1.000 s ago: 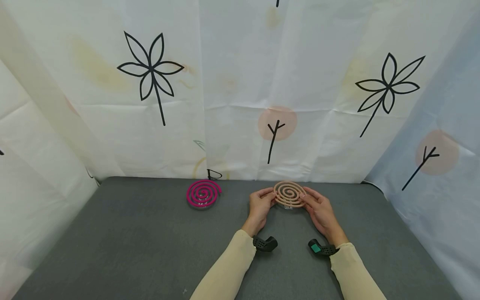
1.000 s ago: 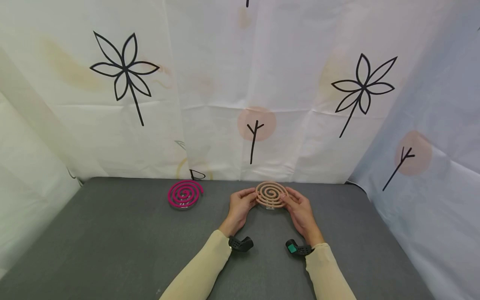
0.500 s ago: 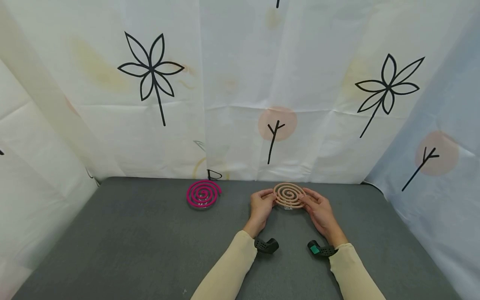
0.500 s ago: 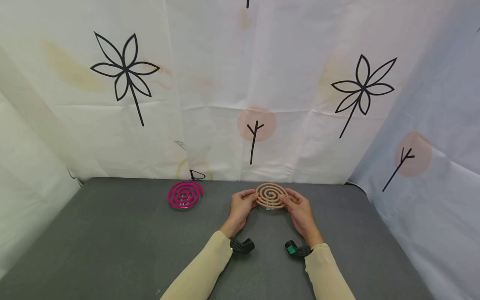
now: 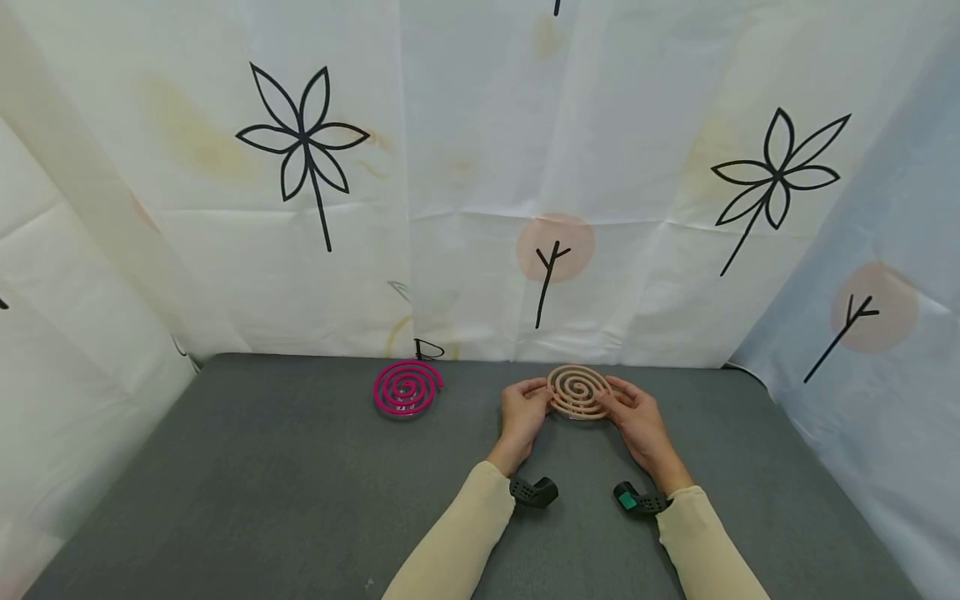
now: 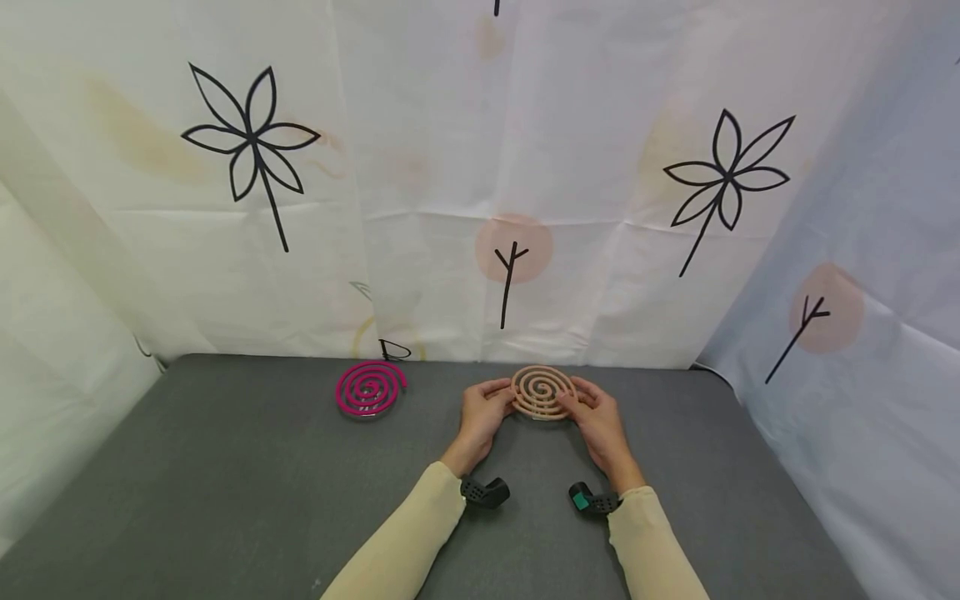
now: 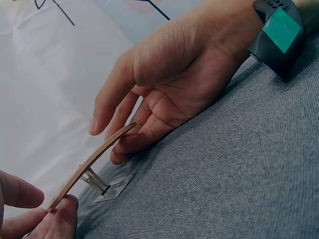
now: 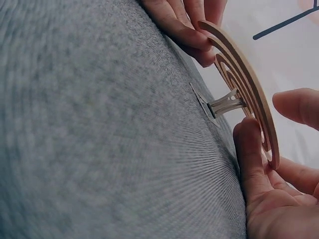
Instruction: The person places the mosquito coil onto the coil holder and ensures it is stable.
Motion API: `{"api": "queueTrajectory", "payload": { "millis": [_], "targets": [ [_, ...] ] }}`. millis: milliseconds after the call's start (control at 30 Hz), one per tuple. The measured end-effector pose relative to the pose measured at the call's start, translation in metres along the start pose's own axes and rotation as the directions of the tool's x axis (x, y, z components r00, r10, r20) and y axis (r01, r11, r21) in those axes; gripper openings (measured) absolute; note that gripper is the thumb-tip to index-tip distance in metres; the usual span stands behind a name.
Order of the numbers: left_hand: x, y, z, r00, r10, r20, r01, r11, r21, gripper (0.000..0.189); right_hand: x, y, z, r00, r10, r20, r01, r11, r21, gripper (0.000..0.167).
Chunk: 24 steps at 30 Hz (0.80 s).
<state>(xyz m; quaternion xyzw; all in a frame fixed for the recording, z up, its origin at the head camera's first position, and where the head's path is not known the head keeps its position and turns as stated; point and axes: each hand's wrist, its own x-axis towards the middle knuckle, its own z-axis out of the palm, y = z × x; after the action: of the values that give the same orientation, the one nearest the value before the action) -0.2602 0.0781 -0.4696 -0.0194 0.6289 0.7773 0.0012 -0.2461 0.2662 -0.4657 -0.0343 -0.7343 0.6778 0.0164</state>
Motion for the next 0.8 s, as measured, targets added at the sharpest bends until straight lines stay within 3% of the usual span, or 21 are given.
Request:
{"api": "queueTrajectory", "payload": {
  "millis": [800],
  "targets": [
    [-0.0002, 0.0019, 0.001, 1.0, 0.013, -0.018, -0.013, 0.999, 0.041, 0.026, -0.0027, -0.0056, 0.0041, 0.999, 0.018, -0.026, -0.021, 0.993, -0.115, 0.063]
  ]
}}
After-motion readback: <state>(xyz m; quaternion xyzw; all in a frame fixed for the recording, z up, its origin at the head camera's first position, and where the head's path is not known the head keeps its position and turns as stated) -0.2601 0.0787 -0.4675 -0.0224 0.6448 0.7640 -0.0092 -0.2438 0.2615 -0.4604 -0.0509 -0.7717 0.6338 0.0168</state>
